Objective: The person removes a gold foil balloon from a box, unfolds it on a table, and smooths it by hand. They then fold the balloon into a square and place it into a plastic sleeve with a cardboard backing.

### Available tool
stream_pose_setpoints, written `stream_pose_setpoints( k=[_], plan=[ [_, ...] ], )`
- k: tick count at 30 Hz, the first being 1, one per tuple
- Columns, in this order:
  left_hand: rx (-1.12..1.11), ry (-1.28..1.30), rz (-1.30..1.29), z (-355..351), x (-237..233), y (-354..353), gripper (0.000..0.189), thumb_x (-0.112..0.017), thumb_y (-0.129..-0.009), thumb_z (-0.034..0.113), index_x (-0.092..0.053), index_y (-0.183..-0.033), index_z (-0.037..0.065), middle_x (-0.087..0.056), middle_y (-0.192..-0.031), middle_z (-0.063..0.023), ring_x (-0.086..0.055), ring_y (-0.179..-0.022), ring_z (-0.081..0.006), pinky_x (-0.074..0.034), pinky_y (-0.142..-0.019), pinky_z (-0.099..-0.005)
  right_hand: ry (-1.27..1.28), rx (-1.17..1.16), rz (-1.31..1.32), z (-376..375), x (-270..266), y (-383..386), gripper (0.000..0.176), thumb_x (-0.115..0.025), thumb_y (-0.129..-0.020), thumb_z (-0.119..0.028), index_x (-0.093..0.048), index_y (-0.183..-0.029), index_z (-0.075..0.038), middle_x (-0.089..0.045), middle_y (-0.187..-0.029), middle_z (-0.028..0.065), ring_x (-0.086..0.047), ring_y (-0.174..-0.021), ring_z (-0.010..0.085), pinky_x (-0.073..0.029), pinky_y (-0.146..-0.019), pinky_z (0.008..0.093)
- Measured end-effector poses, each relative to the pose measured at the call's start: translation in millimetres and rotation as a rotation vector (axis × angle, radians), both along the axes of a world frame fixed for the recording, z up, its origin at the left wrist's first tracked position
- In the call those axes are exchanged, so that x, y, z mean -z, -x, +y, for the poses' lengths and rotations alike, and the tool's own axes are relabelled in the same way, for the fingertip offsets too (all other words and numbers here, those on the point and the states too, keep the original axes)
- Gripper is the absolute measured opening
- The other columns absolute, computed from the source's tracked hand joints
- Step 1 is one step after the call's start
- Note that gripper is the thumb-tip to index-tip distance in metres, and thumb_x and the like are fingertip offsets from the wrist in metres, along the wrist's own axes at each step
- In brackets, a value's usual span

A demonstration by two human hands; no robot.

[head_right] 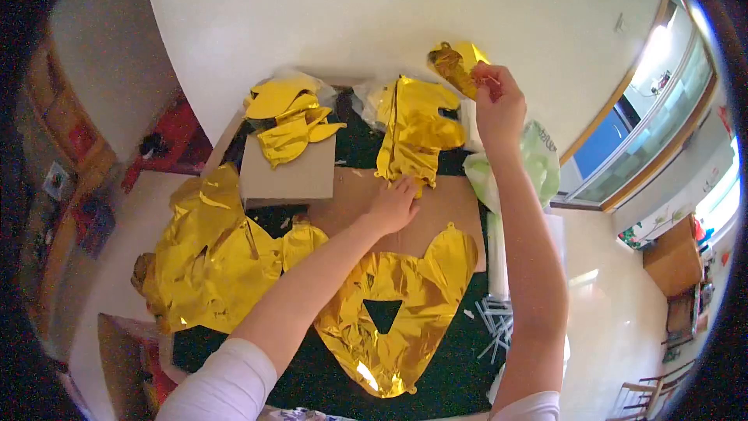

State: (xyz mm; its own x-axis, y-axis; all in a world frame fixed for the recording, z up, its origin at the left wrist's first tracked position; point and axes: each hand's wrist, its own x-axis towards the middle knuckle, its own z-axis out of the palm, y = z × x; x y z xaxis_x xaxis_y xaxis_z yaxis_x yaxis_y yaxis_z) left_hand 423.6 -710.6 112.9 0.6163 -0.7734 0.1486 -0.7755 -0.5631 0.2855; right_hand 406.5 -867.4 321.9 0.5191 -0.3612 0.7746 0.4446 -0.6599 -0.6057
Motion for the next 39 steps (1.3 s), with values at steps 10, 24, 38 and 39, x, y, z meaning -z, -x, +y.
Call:
stream_pose_setpoints(
  k=[10,24,38,39],
  plan=[
    [-0.010,0.125,0.014,156.2,-5.6,144.2,0.050,-0.058,-0.087,0.023,-0.046,-0.132,0.004,-0.034,-0.145,-0.0177,-0.032,-0.135,-0.0329,-0.030,-0.108,-0.0472,0.192,0.025,0.371,64.9,123.5,178.8,0.016,-0.062,-0.081,0.004,-0.063,-0.096,-0.001,-0.065,-0.094,0.0124,-0.064,-0.083,0.0255,-0.051,-0.074,0.0326],
    [-0.007,0.050,-0.039,230.5,21.2,212.3,0.047,-0.048,-0.094,0.035,-0.046,-0.135,0.012,-0.036,-0.147,-0.0100,-0.029,-0.139,-0.0269,-0.020,-0.112,-0.0521,-0.108,-0.136,0.666,201.9,200.8,390.1,0.012,-0.066,-0.081,0.002,-0.066,-0.093,0.000,-0.066,-0.095,0.0128,-0.067,-0.080,0.0210,-0.053,-0.070,0.0289],
    [-0.028,0.112,-0.055,235.9,23.1,216.1,0.045,-0.050,-0.091,0.034,-0.051,-0.130,0.010,-0.042,-0.143,-0.0109,-0.032,-0.137,-0.0247,-0.022,-0.111,-0.0514,0.269,0.032,0.468,154.4,183.0,331.4,0.020,-0.058,-0.085,-0.007,-0.063,-0.105,-0.003,-0.062,-0.108,0.0160,-0.058,-0.104,0.0349,-0.047,-0.087,0.0409],
    [-0.034,0.121,-0.056,235.7,23.4,215.5,0.044,-0.050,-0.091,0.033,-0.051,-0.129,0.010,-0.042,-0.143,-0.0112,-0.033,-0.136,-0.0247,-0.022,-0.111,-0.0511,0.371,0.124,0.465,144.6,193.2,319.1,0.022,-0.058,-0.085,-0.009,-0.062,-0.106,-0.004,-0.060,-0.113,0.0163,-0.056,-0.109,0.0352,-0.045,-0.091,0.0422]
  ],
)
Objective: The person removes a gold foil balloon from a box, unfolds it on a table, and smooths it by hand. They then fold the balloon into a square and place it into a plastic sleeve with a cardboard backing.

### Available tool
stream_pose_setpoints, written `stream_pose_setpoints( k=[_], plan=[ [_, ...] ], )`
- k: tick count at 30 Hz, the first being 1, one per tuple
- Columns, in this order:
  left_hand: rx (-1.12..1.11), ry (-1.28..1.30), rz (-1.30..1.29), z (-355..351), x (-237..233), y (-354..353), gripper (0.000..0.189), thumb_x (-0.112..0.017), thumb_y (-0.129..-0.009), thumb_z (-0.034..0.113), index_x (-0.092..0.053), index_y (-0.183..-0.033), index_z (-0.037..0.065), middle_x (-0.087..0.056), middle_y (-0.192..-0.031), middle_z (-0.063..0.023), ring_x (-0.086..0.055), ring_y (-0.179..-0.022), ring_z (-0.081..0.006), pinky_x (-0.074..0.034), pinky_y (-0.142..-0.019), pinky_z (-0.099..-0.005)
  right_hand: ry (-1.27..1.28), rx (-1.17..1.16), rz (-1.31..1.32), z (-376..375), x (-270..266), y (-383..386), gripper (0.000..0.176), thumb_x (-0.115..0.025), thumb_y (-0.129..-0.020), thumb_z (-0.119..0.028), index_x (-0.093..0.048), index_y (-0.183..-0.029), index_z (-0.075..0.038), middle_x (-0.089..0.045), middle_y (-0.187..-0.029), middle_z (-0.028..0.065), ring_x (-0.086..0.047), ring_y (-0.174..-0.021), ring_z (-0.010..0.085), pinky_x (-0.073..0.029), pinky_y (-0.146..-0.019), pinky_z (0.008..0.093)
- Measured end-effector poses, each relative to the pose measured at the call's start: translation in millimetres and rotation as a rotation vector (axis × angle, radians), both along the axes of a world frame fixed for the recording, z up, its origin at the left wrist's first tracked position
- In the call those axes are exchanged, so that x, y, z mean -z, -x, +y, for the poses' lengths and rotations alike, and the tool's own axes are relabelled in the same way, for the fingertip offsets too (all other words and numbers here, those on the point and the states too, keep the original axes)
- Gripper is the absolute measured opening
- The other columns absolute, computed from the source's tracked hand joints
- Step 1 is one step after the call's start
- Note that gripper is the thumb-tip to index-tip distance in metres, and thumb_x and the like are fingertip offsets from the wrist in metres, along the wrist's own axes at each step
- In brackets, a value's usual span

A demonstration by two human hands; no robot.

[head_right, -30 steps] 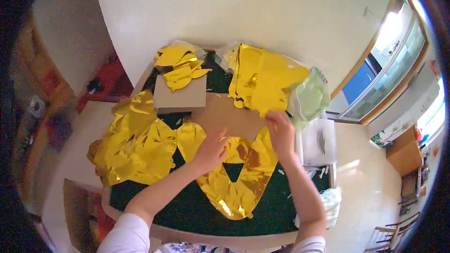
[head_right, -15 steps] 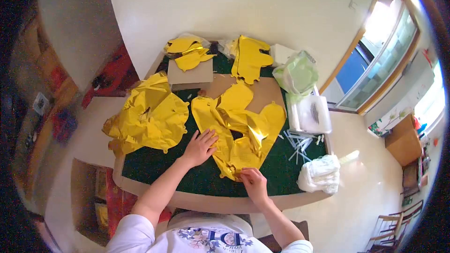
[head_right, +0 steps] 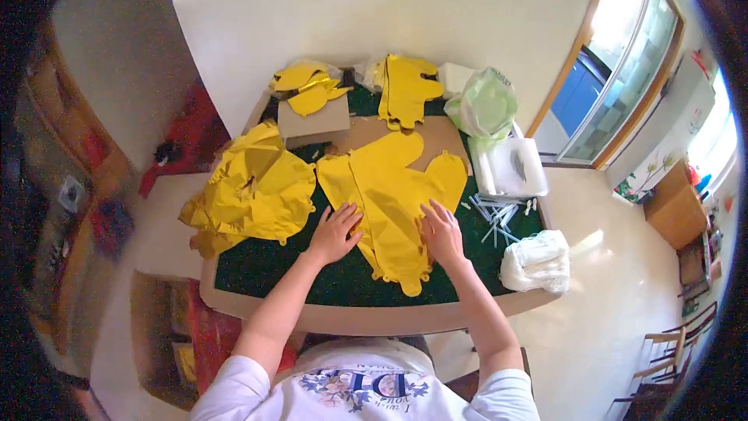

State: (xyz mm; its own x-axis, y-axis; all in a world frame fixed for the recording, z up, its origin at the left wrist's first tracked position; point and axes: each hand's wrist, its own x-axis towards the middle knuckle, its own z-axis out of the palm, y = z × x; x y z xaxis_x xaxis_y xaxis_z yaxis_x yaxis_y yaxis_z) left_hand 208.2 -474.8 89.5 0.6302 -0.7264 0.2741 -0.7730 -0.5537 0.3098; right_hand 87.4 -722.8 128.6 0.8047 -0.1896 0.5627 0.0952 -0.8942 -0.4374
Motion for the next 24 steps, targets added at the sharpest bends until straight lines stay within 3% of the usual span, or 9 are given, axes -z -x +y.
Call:
stream_pose_setpoints(
  k=[3,4,5,11,14,17,20,24],
  plan=[
    [-0.050,0.201,0.024,-4.9,6.4,-5.7,0.044,-0.052,-0.089,0.030,-0.051,-0.126,0.005,-0.041,-0.142,-0.0169,-0.034,-0.135,-0.0314,-0.024,-0.110,-0.0512,0.081,0.015,0.062,-24.1,38.4,-12.9,0.026,-0.056,-0.087,-0.014,-0.060,-0.111,-0.006,-0.055,-0.122,0.0161,-0.050,-0.117,0.0345,-0.039,-0.097,0.0438],
    [-0.071,0.279,0.029,-10.0,0.8,-7.7,0.045,-0.052,-0.089,0.030,-0.051,-0.126,0.004,-0.040,-0.141,-0.0181,-0.034,-0.134,-0.0330,-0.024,-0.110,-0.0513,0.248,-0.001,0.148,-19.4,29.0,-8.2,0.030,-0.055,-0.089,-0.017,-0.057,-0.117,-0.007,-0.052,-0.126,0.0163,-0.048,-0.120,0.0334,-0.037,-0.099,0.0453],
    [-0.076,0.283,0.082,-18.0,-2.6,-6.2,0.048,-0.054,-0.089,0.033,-0.049,-0.126,0.003,-0.039,-0.143,-0.0197,-0.033,-0.135,-0.0362,-0.025,-0.110,-0.0513,0.185,0.020,0.121,-18.2,31.4,-9.6,0.031,-0.054,-0.089,-0.017,-0.056,-0.118,-0.007,-0.052,-0.126,0.0163,-0.047,-0.120,0.0335,-0.036,-0.100,0.0461],
    [0.090,-0.051,-0.074,-83.4,-10.6,37.0,0.065,-0.047,-0.091,0.050,-0.039,-0.141,0.010,-0.028,-0.150,-0.0185,-0.024,-0.140,-0.0330,-0.018,-0.112,-0.0537,0.057,0.260,0.075,-30.9,56.9,-11.5,0.041,-0.050,-0.093,-0.016,-0.046,-0.131,-0.005,-0.052,-0.130,0.0192,-0.047,-0.123,0.0333,-0.032,-0.105,0.0509],
    [0.160,-0.202,0.010,-82.8,-3.4,36.3,0.069,-0.042,-0.091,0.057,-0.031,-0.146,0.017,-0.021,-0.154,-0.0151,-0.018,-0.143,-0.0299,-0.012,-0.114,-0.0550,0.089,0.250,0.119,-31.1,55.7,-13.3,0.038,-0.048,-0.094,-0.016,-0.047,-0.129,-0.004,-0.055,-0.125,0.0195,-0.049,-0.121,0.0337,-0.034,-0.103,0.0485],
    [0.259,-0.263,0.026,-73.7,-9.7,26.9,0.068,-0.042,-0.091,0.057,-0.030,-0.147,0.020,-0.022,-0.154,-0.0139,-0.019,-0.142,-0.0290,-0.012,-0.113,-0.0558,0.055,0.152,0.113,-46.2,59.0,-17.1,0.034,-0.047,-0.093,-0.013,-0.049,-0.126,-0.003,-0.057,-0.122,0.0196,-0.050,-0.118,0.0346,-0.037,-0.100,0.0453],
    [0.265,-0.205,0.001,-73.2,-2.5,26.4,0.068,-0.042,-0.091,0.057,-0.030,-0.147,0.021,-0.022,-0.154,-0.0136,-0.020,-0.142,-0.0289,-0.013,-0.113,-0.0559,-0.129,0.132,0.061,-43.2,45.7,-12.7,0.029,-0.046,-0.094,-0.010,-0.052,-0.121,0.000,-0.058,-0.119,0.0213,-0.051,-0.114,0.0371,-0.040,-0.099,0.0437],
    [0.189,-0.031,0.027,-73.8,-7.7,31.5,0.064,-0.048,-0.091,0.050,-0.033,-0.144,0.017,-0.028,-0.150,-0.0154,-0.024,-0.141,-0.0301,-0.016,-0.112,-0.0564,0.039,0.159,-0.005,-43.1,50.5,-15.0,0.033,-0.046,-0.095,-0.012,-0.050,-0.125,0.000,-0.054,-0.126,0.0222,-0.048,-0.121,0.0376,-0.039,-0.101,0.0430]
  ],
)
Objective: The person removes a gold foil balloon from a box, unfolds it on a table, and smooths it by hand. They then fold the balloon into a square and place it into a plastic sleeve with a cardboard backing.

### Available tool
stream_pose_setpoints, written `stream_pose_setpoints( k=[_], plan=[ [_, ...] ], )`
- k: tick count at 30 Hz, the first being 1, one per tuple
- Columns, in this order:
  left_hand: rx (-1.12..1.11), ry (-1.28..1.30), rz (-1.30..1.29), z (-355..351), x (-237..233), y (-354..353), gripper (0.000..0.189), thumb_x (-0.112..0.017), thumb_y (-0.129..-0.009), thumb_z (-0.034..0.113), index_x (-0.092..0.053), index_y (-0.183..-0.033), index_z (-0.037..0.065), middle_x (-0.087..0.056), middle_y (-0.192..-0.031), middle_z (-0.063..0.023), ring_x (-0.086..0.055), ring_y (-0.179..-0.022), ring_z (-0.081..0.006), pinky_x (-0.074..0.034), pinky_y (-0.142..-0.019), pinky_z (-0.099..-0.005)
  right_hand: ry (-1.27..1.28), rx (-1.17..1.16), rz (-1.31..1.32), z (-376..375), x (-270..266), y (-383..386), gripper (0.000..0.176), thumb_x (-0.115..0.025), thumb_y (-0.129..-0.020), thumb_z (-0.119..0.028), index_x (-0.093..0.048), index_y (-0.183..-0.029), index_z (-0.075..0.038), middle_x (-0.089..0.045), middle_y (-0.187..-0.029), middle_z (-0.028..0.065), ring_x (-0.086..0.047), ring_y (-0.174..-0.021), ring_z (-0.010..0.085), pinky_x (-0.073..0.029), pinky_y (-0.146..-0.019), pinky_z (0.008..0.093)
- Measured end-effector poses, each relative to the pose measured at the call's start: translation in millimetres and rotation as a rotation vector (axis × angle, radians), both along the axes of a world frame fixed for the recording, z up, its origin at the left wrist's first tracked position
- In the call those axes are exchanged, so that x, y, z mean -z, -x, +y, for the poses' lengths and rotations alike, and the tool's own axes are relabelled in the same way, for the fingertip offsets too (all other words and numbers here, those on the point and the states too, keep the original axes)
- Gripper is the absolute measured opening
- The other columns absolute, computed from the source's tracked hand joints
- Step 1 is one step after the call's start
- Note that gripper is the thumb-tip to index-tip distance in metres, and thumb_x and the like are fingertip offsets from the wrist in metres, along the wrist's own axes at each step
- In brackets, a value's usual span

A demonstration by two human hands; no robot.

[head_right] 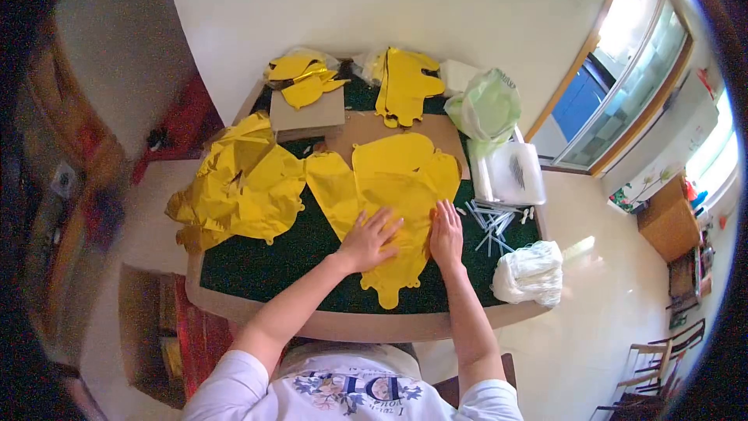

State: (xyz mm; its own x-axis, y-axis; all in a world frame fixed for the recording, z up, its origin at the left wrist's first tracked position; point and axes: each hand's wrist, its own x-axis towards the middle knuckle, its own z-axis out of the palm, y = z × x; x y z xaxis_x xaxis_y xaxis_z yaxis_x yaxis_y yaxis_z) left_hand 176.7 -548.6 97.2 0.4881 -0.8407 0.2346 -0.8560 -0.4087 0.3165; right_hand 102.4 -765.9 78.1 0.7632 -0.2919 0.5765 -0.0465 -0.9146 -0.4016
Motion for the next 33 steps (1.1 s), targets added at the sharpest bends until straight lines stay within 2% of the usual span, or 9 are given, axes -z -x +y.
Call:
stream_pose_setpoints(
  k=[1,6,8,13,16,26,29,33],
  plan=[
    [-0.055,0.023,-0.020,-0.1,2.7,-4.0,0.063,-0.047,-0.092,0.049,-0.035,-0.144,0.016,-0.029,-0.150,-0.0152,-0.024,-0.141,-0.0295,-0.016,-0.112,-0.0559,0.016,-0.013,0.065,-2.3,0.8,-0.4,0.034,-0.047,-0.094,-0.011,-0.050,-0.126,0.001,-0.052,-0.130,0.0217,-0.046,-0.124,0.0367,-0.037,-0.103,0.0427],
    [-0.236,0.007,-0.058,15.2,12.3,-18.1,0.058,-0.044,-0.095,0.046,-0.038,-0.142,0.011,-0.030,-0.149,-0.0148,-0.025,-0.140,-0.0281,-0.017,-0.112,-0.0545,0.008,0.006,0.114,1.2,-2.2,0.7,0.038,-0.049,-0.092,-0.010,-0.048,-0.128,0.001,-0.052,-0.129,0.0215,-0.046,-0.123,0.0367,-0.036,-0.104,0.0429],
    [-0.230,-0.009,-0.039,18.9,12.2,-15.2,0.056,-0.046,-0.094,0.044,-0.042,-0.139,0.011,-0.034,-0.147,-0.0148,-0.026,-0.140,-0.0288,-0.018,-0.112,-0.0550,0.013,0.011,0.108,1.2,-1.0,0.3,0.039,-0.049,-0.092,-0.010,-0.047,-0.129,0.000,-0.053,-0.128,0.0215,-0.047,-0.122,0.0367,-0.036,-0.104,0.0430],
    [-0.247,0.003,-0.055,19.1,6.2,-12.0,0.053,-0.051,-0.092,0.042,-0.047,-0.135,0.011,-0.038,-0.144,-0.0156,-0.029,-0.137,-0.0317,-0.021,-0.109,-0.0591,0.056,0.006,0.052,6.0,-6.3,0.0,0.026,-0.053,-0.091,-0.011,-0.060,-0.113,0.002,-0.056,-0.123,0.0237,-0.049,-0.119,0.0382,-0.039,-0.101,0.0444],
    [-0.287,0.078,-0.106,18.6,8.7,-12.5,0.053,-0.052,-0.092,0.042,-0.047,-0.134,0.011,-0.039,-0.142,-0.0172,-0.031,-0.136,-0.0337,-0.022,-0.107,-0.0607,0.055,0.015,0.036,4.8,-3.3,0.0,0.028,-0.054,-0.090,-0.010,-0.059,-0.114,0.003,-0.055,-0.123,0.0243,-0.049,-0.119,0.0392,-0.039,-0.102,0.0442],
    [-0.309,0.033,-0.096,18.5,13.6,-16.0,0.054,-0.047,-0.095,0.044,-0.045,-0.136,0.010,-0.037,-0.144,-0.0182,-0.029,-0.137,-0.0340,-0.021,-0.109,-0.0598,0.015,0.030,0.066,4.4,-0.7,-0.1,0.030,-0.054,-0.088,-0.009,-0.058,-0.115,0.003,-0.053,-0.125,0.0237,-0.047,-0.120,0.0395,-0.038,-0.103,0.0441],
    [-0.312,0.018,-0.086,18.5,12.3,-15.8,0.054,-0.046,-0.095,0.044,-0.044,-0.137,0.010,-0.036,-0.145,-0.0179,-0.029,-0.138,-0.0336,-0.020,-0.109,-0.0592,0.004,0.041,0.101,4.1,-0.2,0.1,0.032,-0.056,-0.088,-0.012,-0.058,-0.118,0.002,-0.051,-0.128,0.0234,-0.045,-0.123,0.0390,-0.037,-0.104,0.0434],
    [-0.313,0.012,-0.089,17.4,11.7,-16.8,0.054,-0.046,-0.095,0.043,-0.043,-0.138,0.011,-0.035,-0.146,-0.0175,-0.028,-0.138,-0.0331,-0.020,-0.110,-0.0588,0.025,-0.015,0.117,7.8,-9.3,3.9,0.037,-0.058,-0.088,-0.021,-0.058,-0.122,-0.005,-0.048,-0.134,0.0203,-0.040,-0.129,0.0357,-0.031,-0.107,0.0471]
  ],
)
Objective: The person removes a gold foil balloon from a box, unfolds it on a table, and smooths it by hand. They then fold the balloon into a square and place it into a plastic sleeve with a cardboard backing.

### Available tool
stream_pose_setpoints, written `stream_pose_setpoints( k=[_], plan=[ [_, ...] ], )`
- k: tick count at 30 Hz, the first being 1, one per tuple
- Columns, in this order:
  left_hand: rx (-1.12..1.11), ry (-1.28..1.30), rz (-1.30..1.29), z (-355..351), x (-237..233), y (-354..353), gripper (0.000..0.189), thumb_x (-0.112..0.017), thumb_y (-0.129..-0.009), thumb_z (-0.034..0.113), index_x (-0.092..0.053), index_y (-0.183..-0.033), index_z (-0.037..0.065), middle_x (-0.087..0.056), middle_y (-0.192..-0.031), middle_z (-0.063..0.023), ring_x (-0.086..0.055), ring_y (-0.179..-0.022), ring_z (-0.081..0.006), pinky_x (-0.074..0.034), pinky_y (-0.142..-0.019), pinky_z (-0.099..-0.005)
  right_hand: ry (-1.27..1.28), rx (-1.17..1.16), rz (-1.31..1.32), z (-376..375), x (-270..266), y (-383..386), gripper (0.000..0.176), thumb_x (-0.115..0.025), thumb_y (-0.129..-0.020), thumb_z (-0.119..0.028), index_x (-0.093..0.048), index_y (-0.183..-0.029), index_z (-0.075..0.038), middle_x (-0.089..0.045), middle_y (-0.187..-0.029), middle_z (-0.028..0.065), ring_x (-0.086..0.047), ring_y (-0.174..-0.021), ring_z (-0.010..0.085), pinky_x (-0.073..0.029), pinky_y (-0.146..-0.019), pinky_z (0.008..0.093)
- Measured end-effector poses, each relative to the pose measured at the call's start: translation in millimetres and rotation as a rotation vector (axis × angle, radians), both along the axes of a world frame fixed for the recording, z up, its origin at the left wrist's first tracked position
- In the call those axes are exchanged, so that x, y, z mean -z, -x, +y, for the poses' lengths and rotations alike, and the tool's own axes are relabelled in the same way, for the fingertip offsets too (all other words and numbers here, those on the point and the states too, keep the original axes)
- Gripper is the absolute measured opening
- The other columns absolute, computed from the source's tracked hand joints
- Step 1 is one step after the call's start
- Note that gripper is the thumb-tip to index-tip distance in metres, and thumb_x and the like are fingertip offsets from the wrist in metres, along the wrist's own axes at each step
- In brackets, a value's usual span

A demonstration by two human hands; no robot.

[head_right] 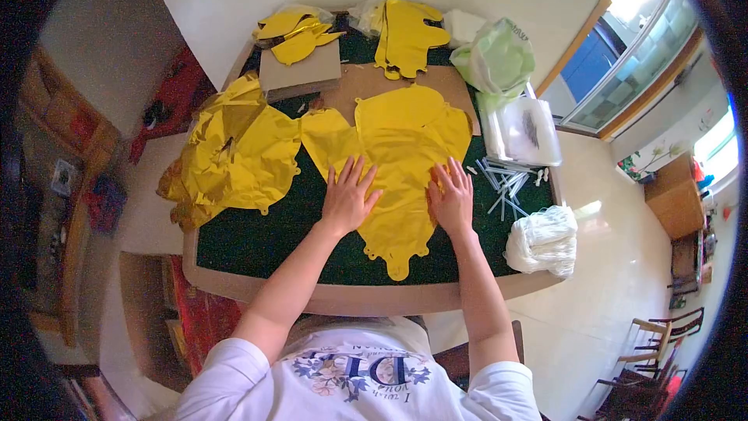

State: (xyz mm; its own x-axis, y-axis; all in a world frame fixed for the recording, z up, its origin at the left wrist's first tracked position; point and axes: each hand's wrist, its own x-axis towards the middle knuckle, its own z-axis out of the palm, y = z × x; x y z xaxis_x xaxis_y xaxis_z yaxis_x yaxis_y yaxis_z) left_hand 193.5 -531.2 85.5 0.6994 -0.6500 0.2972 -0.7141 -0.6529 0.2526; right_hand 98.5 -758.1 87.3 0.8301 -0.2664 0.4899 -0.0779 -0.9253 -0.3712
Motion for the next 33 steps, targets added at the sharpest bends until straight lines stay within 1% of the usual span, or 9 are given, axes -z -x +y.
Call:
stream_pose_setpoints(
  k=[2,5,10,14,20,27,29,30,33],
  plan=[
    [0.000,-0.001,0.001,0.0,0.7,0.5,0.054,-0.046,-0.095,0.043,-0.043,-0.138,0.011,-0.035,-0.146,-0.0173,-0.028,-0.138,-0.0329,-0.020,-0.110,-0.0587,0.056,-0.015,0.102,2.3,-2.7,1.6,0.039,-0.059,-0.088,-0.026,-0.059,-0.124,-0.009,-0.047,-0.137,0.0186,-0.038,-0.132,0.0339,-0.028,-0.108,0.0495],
    [-0.002,-0.004,0.005,0.8,-1.3,1.3,0.054,-0.046,-0.095,0.043,-0.043,-0.139,0.011,-0.034,-0.146,-0.0174,-0.028,-0.138,-0.0328,-0.020,-0.110,-0.0585,0.037,0.000,0.116,2.5,-1.2,1.3,0.041,-0.060,-0.088,-0.030,-0.059,-0.124,-0.011,-0.047,-0.137,0.0173,-0.038,-0.132,0.0327,-0.026,-0.109,0.0518],
    [-0.003,-0.025,0.013,0.8,-4.7,2.0,0.054,-0.047,-0.095,0.043,-0.042,-0.138,0.010,-0.034,-0.146,-0.0181,-0.029,-0.138,-0.0329,-0.021,-0.110,-0.0579,0.042,-0.004,0.110,1.6,-0.3,0.5,0.042,-0.061,-0.086,-0.029,-0.059,-0.124,-0.011,-0.047,-0.136,0.0178,-0.039,-0.131,0.0335,-0.027,-0.109,0.0512],
    [0.003,0.071,0.021,0.4,-3.2,2.4,0.054,-0.051,-0.094,0.038,-0.042,-0.138,0.009,-0.035,-0.145,-0.0190,-0.029,-0.138,-0.0334,-0.021,-0.110,-0.0580,0.056,-0.014,0.103,3.3,-4.8,1.4,0.043,-0.062,-0.086,-0.029,-0.058,-0.124,-0.009,-0.047,-0.136,0.0188,-0.040,-0.129,0.0344,-0.029,-0.108,0.0499],
    [-0.015,0.134,0.012,7.3,-25.8,-10.7,0.055,-0.058,-0.090,0.032,-0.043,-0.136,0.007,-0.035,-0.145,-0.0186,-0.028,-0.138,-0.0321,-0.021,-0.110,-0.0565,-0.089,-0.013,-0.028,0.9,-7.3,3.9,0.041,-0.062,-0.086,-0.021,-0.057,-0.124,-0.006,-0.048,-0.134,0.0212,-0.042,-0.128,0.0362,-0.031,-0.106,0.0470],
    [-0.096,-0.008,-0.108,42.1,-63.5,-135.1,0.047,-0.054,-0.093,0.023,-0.043,-0.135,0.006,-0.036,-0.145,-0.0159,-0.029,-0.138,-0.0306,-0.024,-0.112,-0.0474,-0.080,-0.151,-0.057,0.4,-42.5,-36.1,0.037,-0.060,-0.087,-0.012,-0.057,-0.123,-0.005,-0.048,-0.135,0.0196,-0.042,-0.127,0.0375,-0.032,-0.105,0.0494],
    [-0.135,-0.048,-0.102,50.4,-70.9,-181.0,0.044,-0.051,-0.094,0.020,-0.043,-0.134,0.004,-0.036,-0.145,-0.0152,-0.030,-0.137,-0.0312,-0.026,-0.112,-0.0452,-0.055,-0.211,-0.014,-0.2,-54.1,-65.2,0.039,-0.060,-0.086,-0.011,-0.056,-0.124,-0.005,-0.047,-0.135,0.0187,-0.042,-0.127,0.0379,-0.032,-0.105,0.0516],
    [-0.149,-0.065,-0.052,53.6,-82.7,-196.9,0.043,-0.049,-0.091,0.014,-0.045,-0.132,0.001,-0.040,-0.142,-0.0156,-0.035,-0.134,-0.0306,-0.028,-0.111,-0.0428,-0.039,-0.236,0.007,2.5,-60.9,-82.6,0.040,-0.060,-0.085,-0.011,-0.056,-0.124,-0.006,-0.048,-0.135,0.0187,-0.042,-0.127,0.0380,-0.031,-0.105,0.0518],
    [-0.190,-0.024,-0.029,57.0,-76.2,-257.7,0.041,-0.044,-0.092,0.012,-0.046,-0.130,-0.001,-0.042,-0.140,-0.0183,-0.037,-0.132,-0.0311,-0.033,-0.108,-0.0428,-0.004,-0.347,0.038,16.2,-80.2,-140.1,0.041,-0.061,-0.084,-0.010,-0.055,-0.124,-0.007,-0.048,-0.134,0.0178,-0.043,-0.127,0.0364,-0.031,-0.106,0.0520]
  ],
)
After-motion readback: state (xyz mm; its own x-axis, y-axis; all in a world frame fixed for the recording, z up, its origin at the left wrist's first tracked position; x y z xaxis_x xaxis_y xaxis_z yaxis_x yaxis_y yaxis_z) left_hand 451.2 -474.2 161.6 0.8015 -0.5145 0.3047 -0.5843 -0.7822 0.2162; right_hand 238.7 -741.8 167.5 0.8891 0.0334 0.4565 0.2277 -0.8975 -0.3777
